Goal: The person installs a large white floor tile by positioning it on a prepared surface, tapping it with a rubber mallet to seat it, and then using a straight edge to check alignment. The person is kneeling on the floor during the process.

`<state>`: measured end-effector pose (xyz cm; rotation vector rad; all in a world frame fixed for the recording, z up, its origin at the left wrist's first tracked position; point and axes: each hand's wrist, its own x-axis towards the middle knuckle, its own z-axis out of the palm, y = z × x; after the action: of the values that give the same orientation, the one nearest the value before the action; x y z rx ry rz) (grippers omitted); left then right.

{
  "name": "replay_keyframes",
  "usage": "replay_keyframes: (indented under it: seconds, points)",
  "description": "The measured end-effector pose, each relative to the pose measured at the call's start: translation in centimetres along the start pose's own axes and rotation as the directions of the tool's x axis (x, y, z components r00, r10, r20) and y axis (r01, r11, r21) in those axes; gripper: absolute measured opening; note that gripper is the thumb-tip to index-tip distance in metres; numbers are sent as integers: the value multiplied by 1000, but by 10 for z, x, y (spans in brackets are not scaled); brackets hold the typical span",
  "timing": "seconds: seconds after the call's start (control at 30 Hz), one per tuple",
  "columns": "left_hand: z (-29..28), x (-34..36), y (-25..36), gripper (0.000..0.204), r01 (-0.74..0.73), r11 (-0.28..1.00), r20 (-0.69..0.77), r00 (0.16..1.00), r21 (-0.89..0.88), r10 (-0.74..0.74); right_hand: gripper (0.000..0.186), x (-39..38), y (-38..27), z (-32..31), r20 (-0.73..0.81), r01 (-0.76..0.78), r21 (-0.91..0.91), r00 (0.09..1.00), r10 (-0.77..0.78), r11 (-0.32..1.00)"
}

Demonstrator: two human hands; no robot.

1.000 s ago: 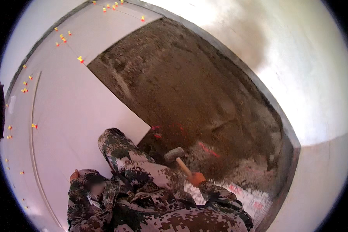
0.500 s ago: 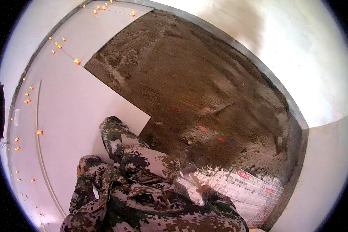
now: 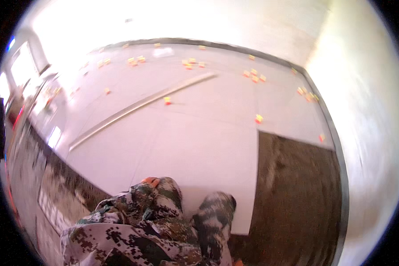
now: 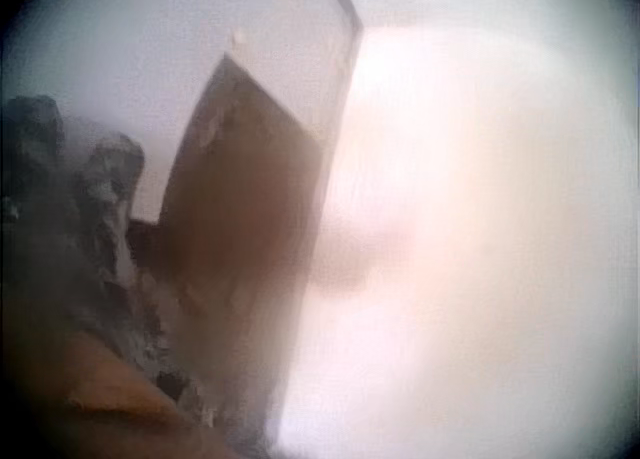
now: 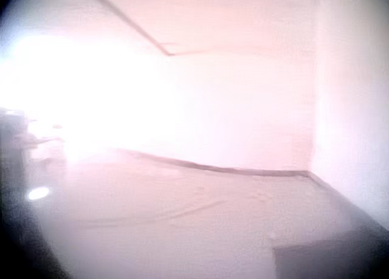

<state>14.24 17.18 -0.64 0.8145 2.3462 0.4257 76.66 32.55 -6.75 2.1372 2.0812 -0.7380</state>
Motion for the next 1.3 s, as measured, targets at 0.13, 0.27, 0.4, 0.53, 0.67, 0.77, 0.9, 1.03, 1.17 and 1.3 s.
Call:
replay_keyframes:
  seconds: [0.13, 0.27, 0.4, 0.53, 0.67, 0.77, 0.9, 1.03, 1.17, 1.3]
  points:
    - [0, -34, -25, 46, 170, 977, -136, 973, -127, -187, 42, 106, -165, -64, 129, 246, -221, 967, -222, 944]
    - [3, -37, -39, 56, 445, 819, -146, 841, -361, -521, 43, 163, -328, -77, 180, 675, -96, 734, -655, 731]
    - [-17, 0, -86, 51, 474, 797, -259, 772, -374, -581, 49, 194, -470, 17, 145, 902, -63, 432, -890, 427]
    - [-75, 29, -130, 47, 481, 842, -360, 762, -242, -539, 63, 164, -580, 96, 182, 931, -32, 364, -914, 364]
    - [-133, 73, -146, 43, 579, 809, -432, 706, -105, -561, 69, 143, -618, 111, 103, 964, -119, 250, -963, 237]
    - [-160, 127, -167, 47, 599, 795, -511, 655, -97, -556, 69, 135, -636, 90, 105, 974, -133, 195, -975, 181]
    - [-254, 212, -146, 65, 591, 804, -571, 638, -68, -517, 69, 144, -649, 89, 121, 970, -146, 214, -969, 196]
    - [-284, 255, -139, 76, 545, 835, -640, 670, 81, -375, 71, 106, -607, 72, 193, 953, -141, 293, -936, 269]
    - [-323, 304, -138, 79, 585, 804, -535, 717, 111, -448, 74, 117, -626, 83, 230, 956, -144, 285, -931, 257]
    - [-335, 334, -151, 83, 612, 783, -458, 729, 106, -508, 64, 123, -643, 83, 248, 957, -87, 290, -924, 277]
